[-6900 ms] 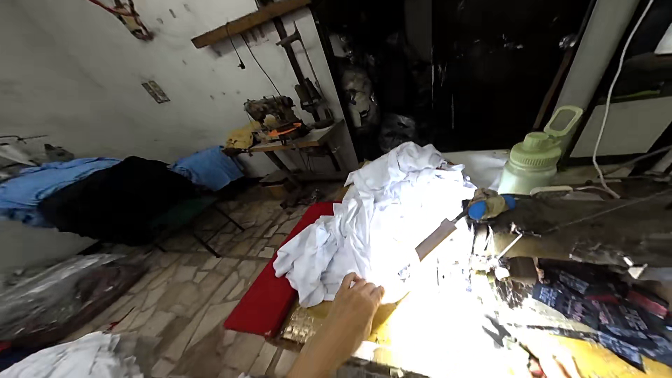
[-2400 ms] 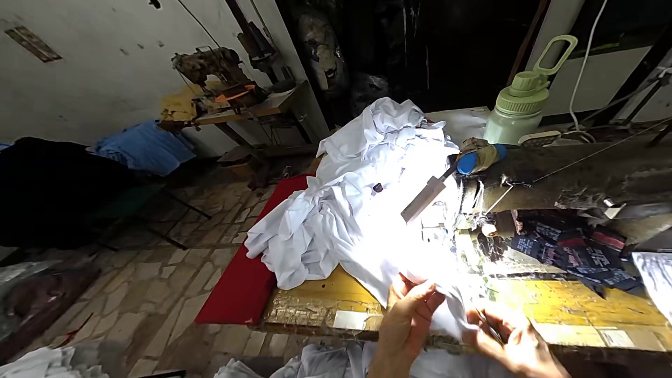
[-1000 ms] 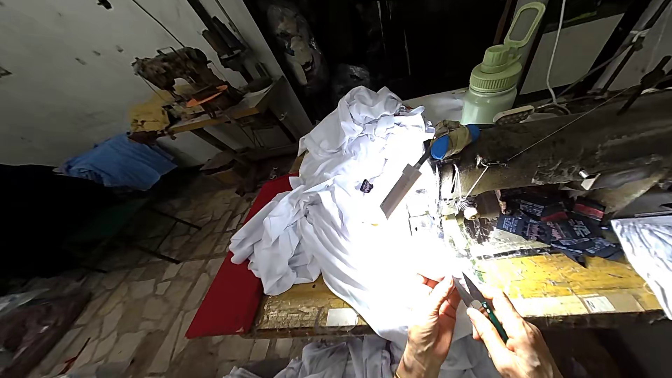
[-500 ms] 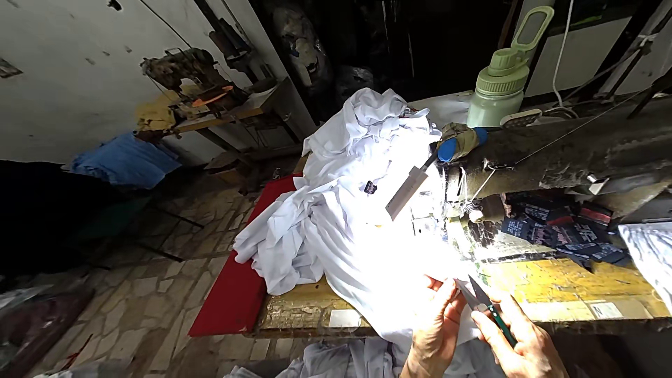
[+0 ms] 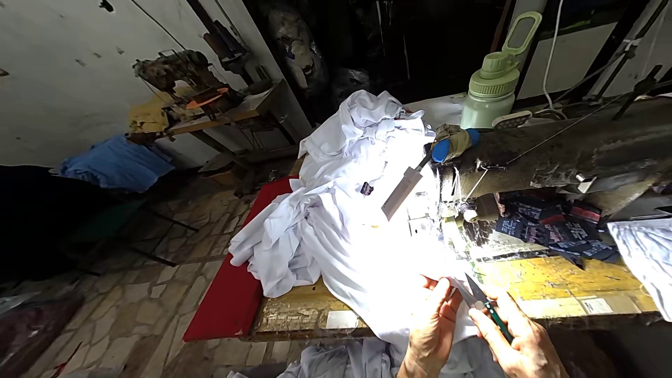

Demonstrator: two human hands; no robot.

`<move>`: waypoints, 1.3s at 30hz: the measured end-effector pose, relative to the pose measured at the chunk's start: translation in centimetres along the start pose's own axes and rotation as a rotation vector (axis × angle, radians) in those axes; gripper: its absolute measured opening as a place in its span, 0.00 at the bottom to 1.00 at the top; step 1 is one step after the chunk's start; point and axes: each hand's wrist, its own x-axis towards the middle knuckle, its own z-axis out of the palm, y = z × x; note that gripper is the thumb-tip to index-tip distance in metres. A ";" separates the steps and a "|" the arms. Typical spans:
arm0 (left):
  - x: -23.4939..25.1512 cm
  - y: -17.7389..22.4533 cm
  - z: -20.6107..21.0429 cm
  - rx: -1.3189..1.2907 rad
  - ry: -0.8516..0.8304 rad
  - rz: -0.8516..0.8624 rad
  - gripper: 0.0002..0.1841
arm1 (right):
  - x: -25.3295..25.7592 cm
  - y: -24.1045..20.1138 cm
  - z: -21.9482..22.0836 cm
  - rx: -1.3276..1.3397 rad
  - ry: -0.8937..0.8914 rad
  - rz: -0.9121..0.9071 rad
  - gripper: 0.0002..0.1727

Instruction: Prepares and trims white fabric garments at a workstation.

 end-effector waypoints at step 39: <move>0.3 -0.4 -0.5 0.042 0.034 0.051 0.09 | 0.5 -0.2 -2.0 -0.013 0.285 -0.198 0.17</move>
